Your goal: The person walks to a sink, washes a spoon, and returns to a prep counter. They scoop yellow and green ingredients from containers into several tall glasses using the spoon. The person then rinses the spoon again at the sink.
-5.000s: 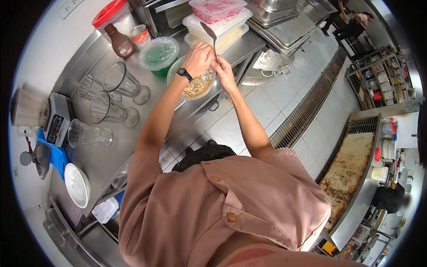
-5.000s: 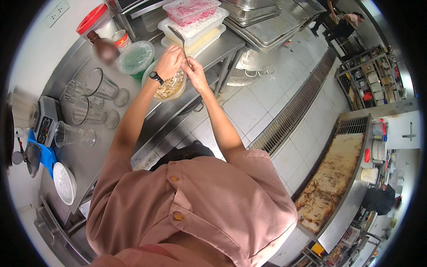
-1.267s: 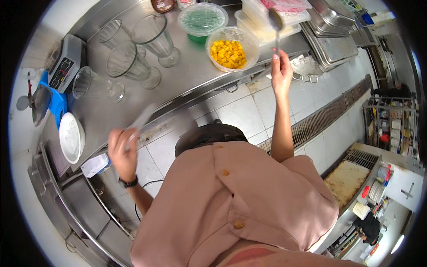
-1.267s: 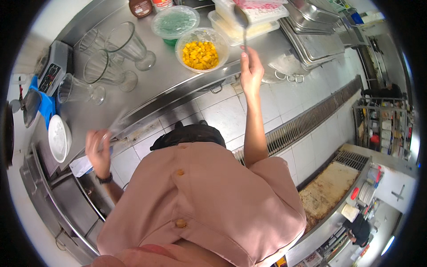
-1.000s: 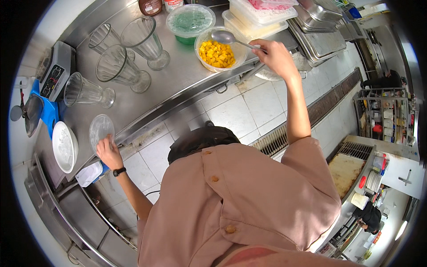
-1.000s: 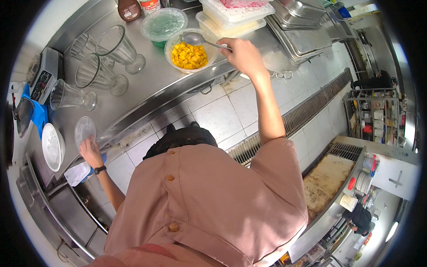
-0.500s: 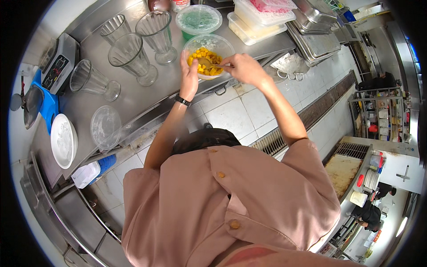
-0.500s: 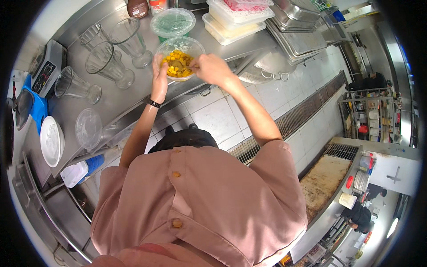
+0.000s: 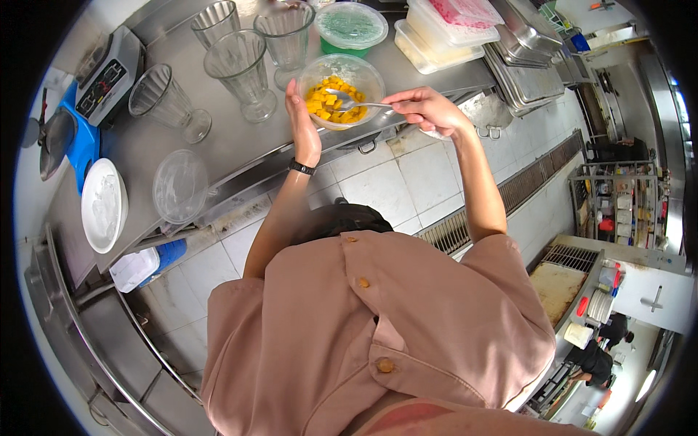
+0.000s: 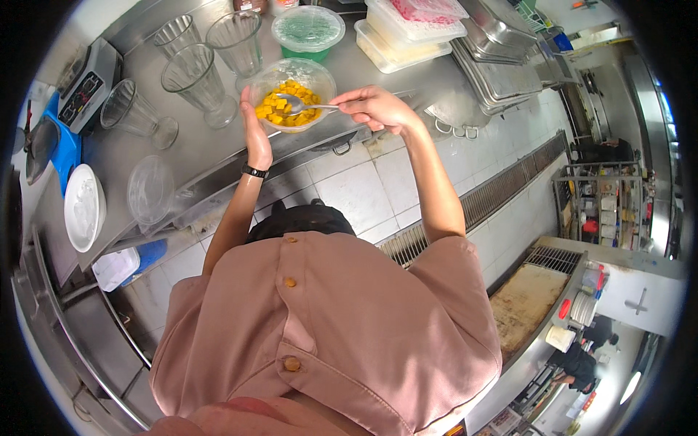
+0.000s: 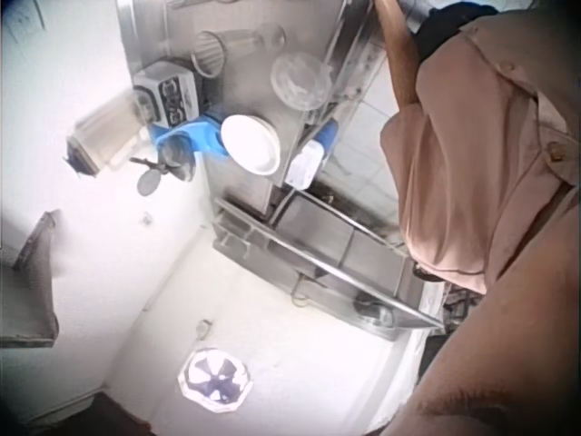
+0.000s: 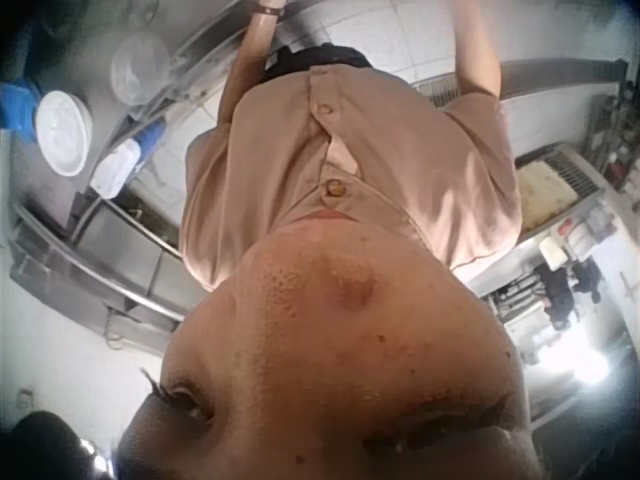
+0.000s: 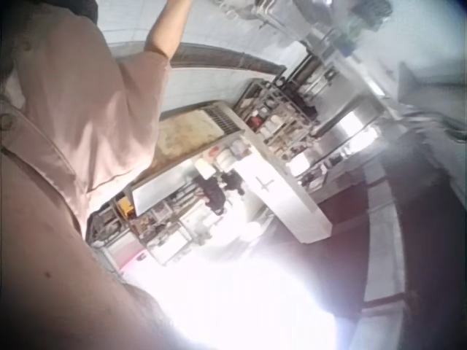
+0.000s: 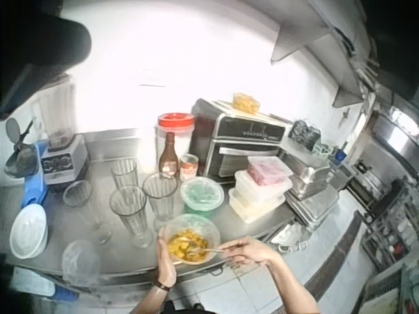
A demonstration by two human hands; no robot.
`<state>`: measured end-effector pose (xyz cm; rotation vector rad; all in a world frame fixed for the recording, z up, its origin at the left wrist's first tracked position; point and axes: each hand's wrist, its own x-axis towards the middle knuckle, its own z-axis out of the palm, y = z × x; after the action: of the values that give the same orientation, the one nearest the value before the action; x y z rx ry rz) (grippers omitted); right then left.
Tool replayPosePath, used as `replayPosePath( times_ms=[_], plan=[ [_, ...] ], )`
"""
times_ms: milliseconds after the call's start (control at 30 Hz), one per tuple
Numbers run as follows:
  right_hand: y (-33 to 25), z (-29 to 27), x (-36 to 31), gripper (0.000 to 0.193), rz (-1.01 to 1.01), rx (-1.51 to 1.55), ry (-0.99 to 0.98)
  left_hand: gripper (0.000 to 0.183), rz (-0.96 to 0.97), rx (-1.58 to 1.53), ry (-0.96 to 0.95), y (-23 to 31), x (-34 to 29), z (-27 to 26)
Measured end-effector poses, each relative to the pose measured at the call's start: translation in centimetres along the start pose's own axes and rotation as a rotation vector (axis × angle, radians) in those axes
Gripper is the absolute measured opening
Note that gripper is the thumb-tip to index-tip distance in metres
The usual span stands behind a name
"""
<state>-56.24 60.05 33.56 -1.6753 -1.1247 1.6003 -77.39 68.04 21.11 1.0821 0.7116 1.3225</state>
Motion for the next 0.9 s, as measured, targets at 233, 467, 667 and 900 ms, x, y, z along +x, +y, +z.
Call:
replayPosePath(
  times_ms=[233,467,667,900],
  plan=[
    [-4.2,-1.2,-2.4,0.027,-0.180,-0.025,0.121,0.065,-0.003,-0.004,-0.059,0.2,-0.8,-0.6],
    [-11.9,3.0,-1.1,0.027,-0.653,-0.665,0.540,0.094,0.028,0.013,-0.153,0.9,-1.9,-0.4],
    [-11.6,4.0,-1.8,0.027,-0.889,-1.004,0.795,0.123,0.165,0.148,-0.198,0.5,-1.9,-0.4],
    [-6.3,2.0,-1.7,0.023,-0.337,-1.160,0.518,0.134,0.260,0.240,-0.230,-1.2,-1.4,-0.9]
  ],
)
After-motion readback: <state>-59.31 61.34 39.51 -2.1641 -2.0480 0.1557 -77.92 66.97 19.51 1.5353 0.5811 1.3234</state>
